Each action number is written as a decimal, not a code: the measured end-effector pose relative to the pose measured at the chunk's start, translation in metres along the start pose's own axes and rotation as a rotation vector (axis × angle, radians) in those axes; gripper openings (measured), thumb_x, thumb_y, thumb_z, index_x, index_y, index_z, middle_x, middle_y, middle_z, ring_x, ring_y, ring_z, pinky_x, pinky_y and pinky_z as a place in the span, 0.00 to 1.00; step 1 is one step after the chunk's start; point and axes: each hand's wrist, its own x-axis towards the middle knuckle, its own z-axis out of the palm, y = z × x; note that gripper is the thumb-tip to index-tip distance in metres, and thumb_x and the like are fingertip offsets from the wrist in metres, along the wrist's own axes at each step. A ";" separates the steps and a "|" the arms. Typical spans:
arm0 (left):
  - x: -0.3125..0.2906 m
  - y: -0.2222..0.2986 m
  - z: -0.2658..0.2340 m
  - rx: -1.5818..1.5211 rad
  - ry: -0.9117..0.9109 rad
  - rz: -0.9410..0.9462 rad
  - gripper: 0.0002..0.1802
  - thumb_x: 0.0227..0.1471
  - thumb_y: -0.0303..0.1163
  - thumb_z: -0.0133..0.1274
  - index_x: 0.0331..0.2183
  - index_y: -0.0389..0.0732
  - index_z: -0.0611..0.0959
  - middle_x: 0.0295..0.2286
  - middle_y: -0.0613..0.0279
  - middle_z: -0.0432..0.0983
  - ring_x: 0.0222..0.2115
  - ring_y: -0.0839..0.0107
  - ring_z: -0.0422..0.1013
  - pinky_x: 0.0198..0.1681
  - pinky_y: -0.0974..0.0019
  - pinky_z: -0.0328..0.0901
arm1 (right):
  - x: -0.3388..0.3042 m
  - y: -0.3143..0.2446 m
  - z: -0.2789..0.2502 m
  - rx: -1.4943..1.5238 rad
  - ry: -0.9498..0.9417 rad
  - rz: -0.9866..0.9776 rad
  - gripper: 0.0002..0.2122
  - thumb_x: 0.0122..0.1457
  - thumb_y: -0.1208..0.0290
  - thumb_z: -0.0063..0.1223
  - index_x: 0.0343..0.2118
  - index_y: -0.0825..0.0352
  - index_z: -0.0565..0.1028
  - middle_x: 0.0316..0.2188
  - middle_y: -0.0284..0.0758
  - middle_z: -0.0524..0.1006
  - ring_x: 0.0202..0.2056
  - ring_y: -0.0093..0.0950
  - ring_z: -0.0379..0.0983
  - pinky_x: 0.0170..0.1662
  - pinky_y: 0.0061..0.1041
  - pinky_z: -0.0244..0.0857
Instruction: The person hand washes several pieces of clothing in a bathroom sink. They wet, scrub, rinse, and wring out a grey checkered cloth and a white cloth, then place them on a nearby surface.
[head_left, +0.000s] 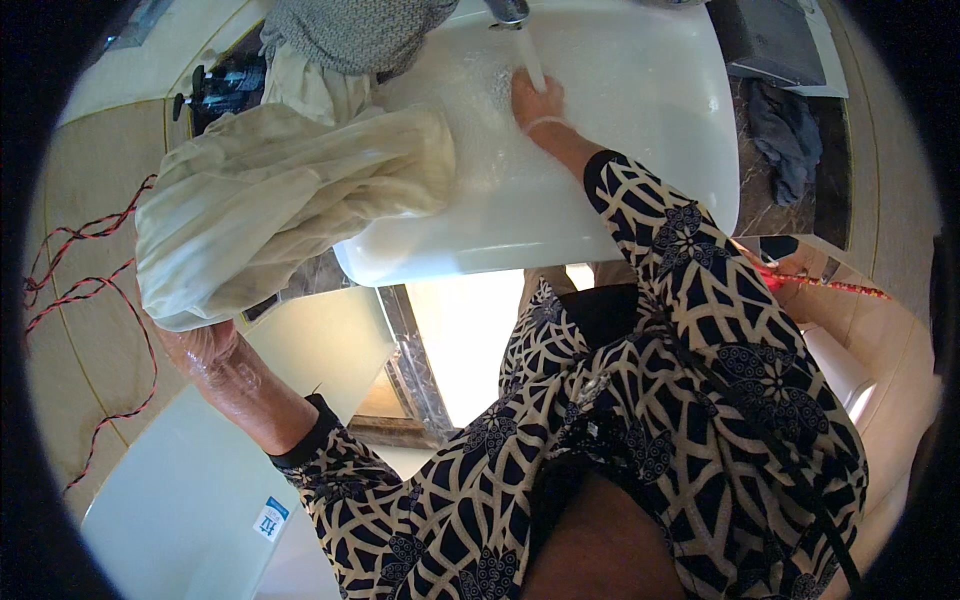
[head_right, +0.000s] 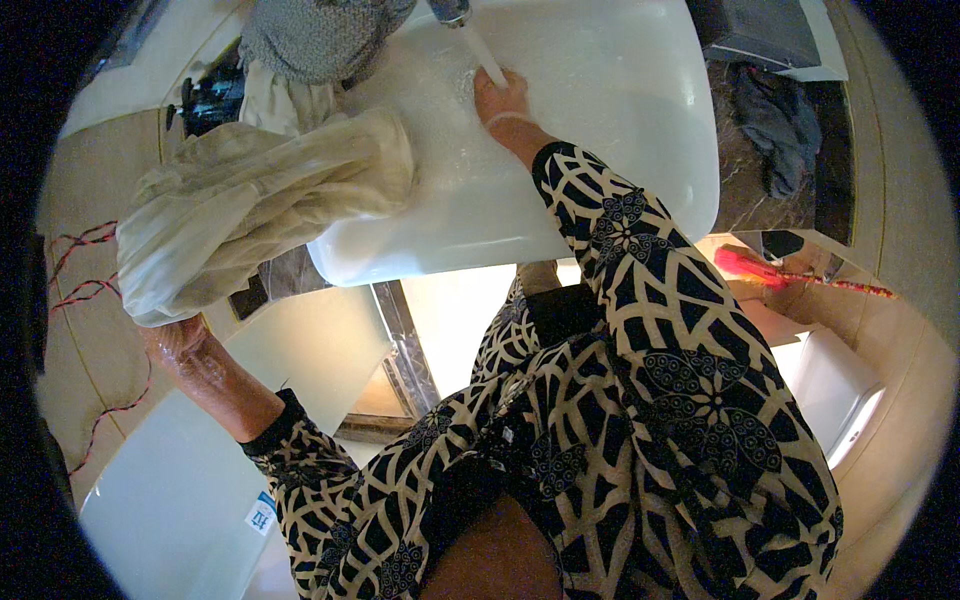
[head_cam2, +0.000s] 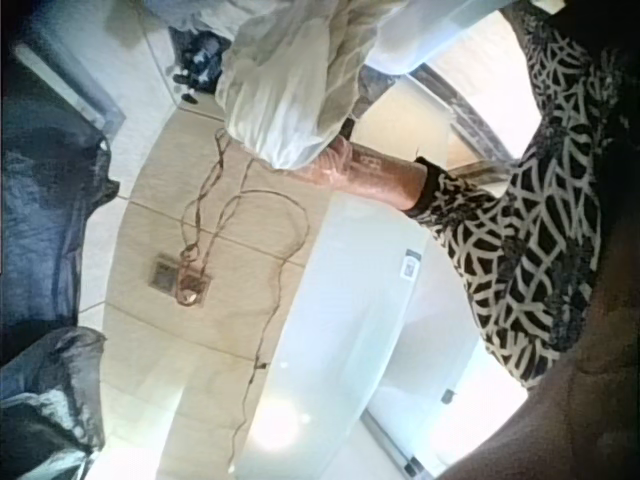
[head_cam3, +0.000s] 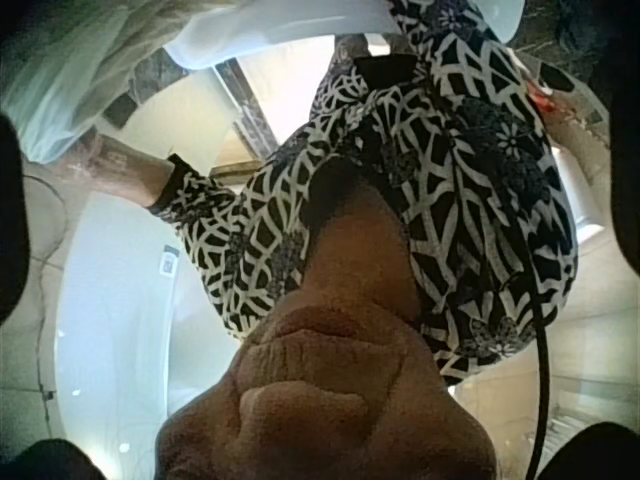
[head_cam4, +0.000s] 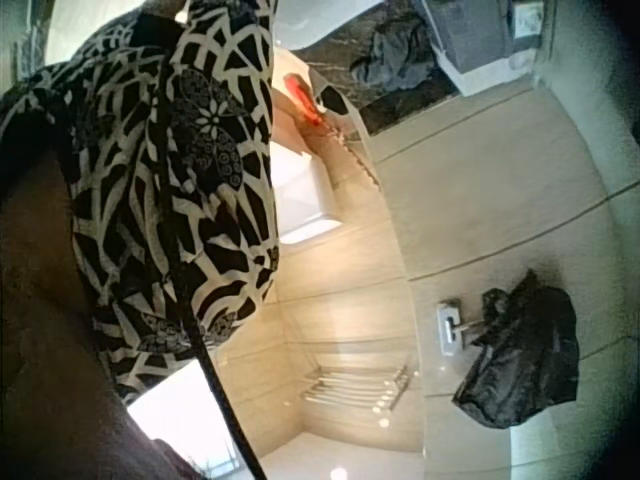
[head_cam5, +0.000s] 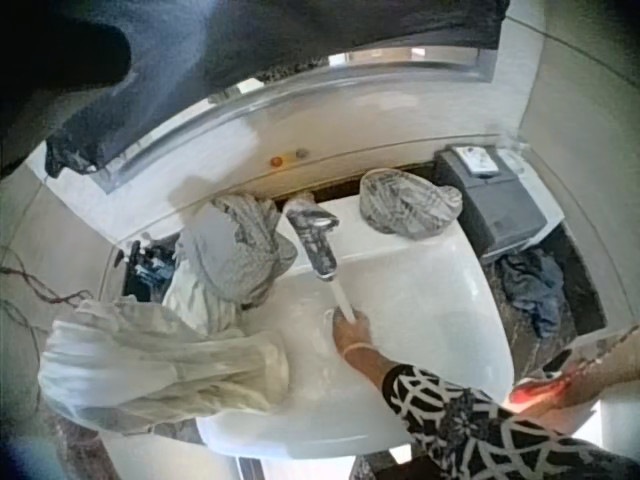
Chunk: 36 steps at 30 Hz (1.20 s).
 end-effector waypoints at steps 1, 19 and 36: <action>-0.003 0.001 0.003 0.008 0.032 -0.011 0.22 0.43 0.34 0.48 0.41 0.35 0.67 0.38 0.52 0.66 0.37 0.63 0.65 0.42 0.60 0.61 | 0.001 0.001 0.000 -0.020 0.007 0.005 0.15 0.50 0.63 0.40 0.38 0.69 0.64 0.36 0.41 0.66 0.39 0.31 0.60 0.41 0.23 0.55; 0.015 0.020 0.074 0.606 -0.338 0.683 0.27 0.33 0.37 0.58 0.36 0.31 0.72 0.34 0.53 0.70 0.33 0.69 0.67 0.38 0.67 0.62 | -0.006 -0.025 -0.040 -0.805 -0.137 -0.581 0.06 0.46 0.69 0.45 0.25 0.66 0.68 0.20 0.40 0.71 0.25 0.35 0.70 0.26 0.31 0.63; -0.082 -0.075 0.191 0.644 -0.718 0.667 0.24 0.27 0.32 0.53 0.35 0.44 0.73 0.38 0.58 0.64 0.41 0.61 0.61 0.44 0.59 0.54 | -0.138 -0.098 -0.078 0.969 -1.178 -0.068 0.22 0.52 0.57 0.38 0.45 0.67 0.58 0.41 0.41 0.64 0.41 0.33 0.62 0.45 0.32 0.57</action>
